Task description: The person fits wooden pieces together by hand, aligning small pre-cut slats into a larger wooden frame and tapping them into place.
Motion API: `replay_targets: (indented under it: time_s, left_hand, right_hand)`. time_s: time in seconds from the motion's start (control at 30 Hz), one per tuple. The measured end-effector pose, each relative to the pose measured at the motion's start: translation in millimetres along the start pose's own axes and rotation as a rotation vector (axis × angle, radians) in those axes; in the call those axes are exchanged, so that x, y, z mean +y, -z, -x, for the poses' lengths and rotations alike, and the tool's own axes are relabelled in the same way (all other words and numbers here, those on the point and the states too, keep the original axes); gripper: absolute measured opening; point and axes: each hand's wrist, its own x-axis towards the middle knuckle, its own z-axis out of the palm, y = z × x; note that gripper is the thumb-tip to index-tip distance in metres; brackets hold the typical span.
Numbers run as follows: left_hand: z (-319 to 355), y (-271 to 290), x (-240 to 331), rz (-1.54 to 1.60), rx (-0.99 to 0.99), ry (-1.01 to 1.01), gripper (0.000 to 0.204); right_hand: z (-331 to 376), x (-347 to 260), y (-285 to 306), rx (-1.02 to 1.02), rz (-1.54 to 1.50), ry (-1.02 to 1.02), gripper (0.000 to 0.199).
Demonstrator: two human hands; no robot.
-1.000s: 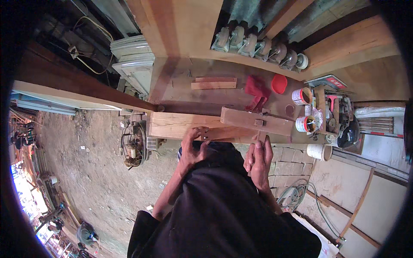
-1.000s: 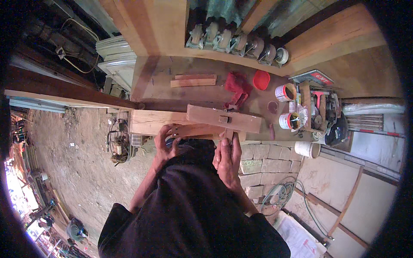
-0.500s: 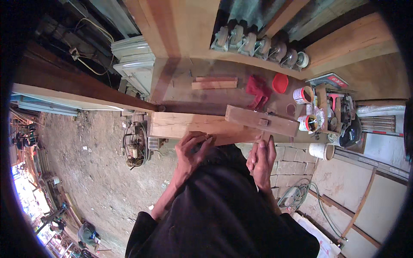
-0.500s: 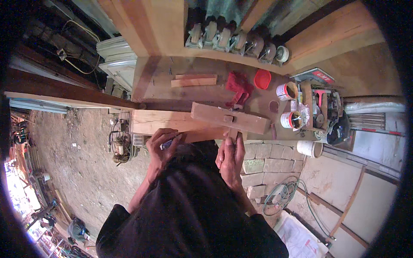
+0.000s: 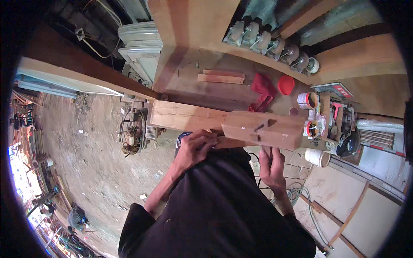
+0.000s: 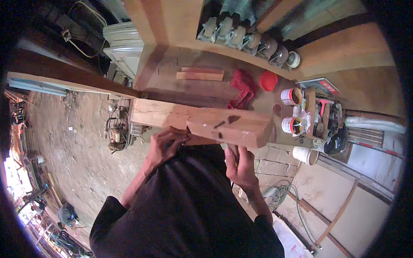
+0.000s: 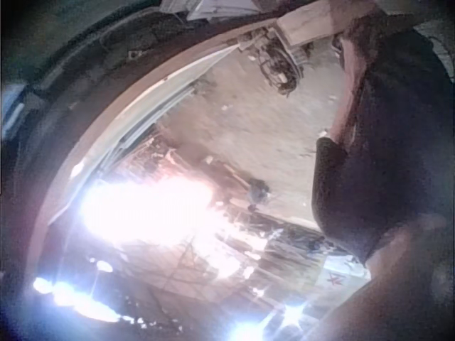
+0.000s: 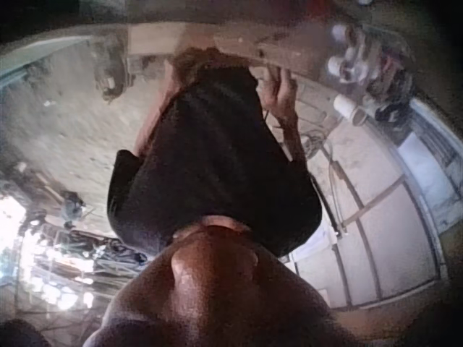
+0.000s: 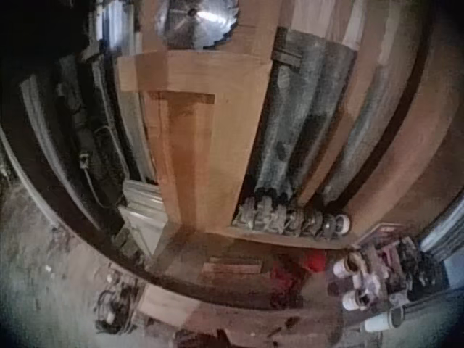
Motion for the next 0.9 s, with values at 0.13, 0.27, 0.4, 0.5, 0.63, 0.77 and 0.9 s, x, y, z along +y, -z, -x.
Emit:
replay_targets:
  time_s: [0.13,0.27,0.4,0.5,0.63,0.77,0.9]
  left_hand:
    - [0,-1,0,0.074,0.036,0.113,0.016]
    - [-2,-3,0,0.088,0.071,0.083,0.015]
    - [-3,-6,-5,0.099,0.108,0.043,0.014]
    - [-5,-2,-2,0.033,0.074,0.019,0.014]
    - [-7,-2,0,0.083,0.101,0.076,0.013]
    - [-6,-5,-8,0.074,0.128,0.040,0.013]
    - [-7,-1,-3,0.083,0.149,0.034,0.012]
  right_hand:
    - [0,-11,9,-0.130,0.083,0.197,0.031]
    - [-5,-20,14,-0.163,0.121,0.268,0.027]
    - [-10,-25,19,-0.145,0.159,0.266,0.023]
    - [-11,-25,21,-0.251,0.045,0.221,0.027]
    - [-15,-27,21,-0.232,0.069,0.324,0.024]
    - [-15,-16,25,-0.413,0.234,0.345,0.021]
    - [-15,-37,32,-0.224,0.281,0.493,0.018]
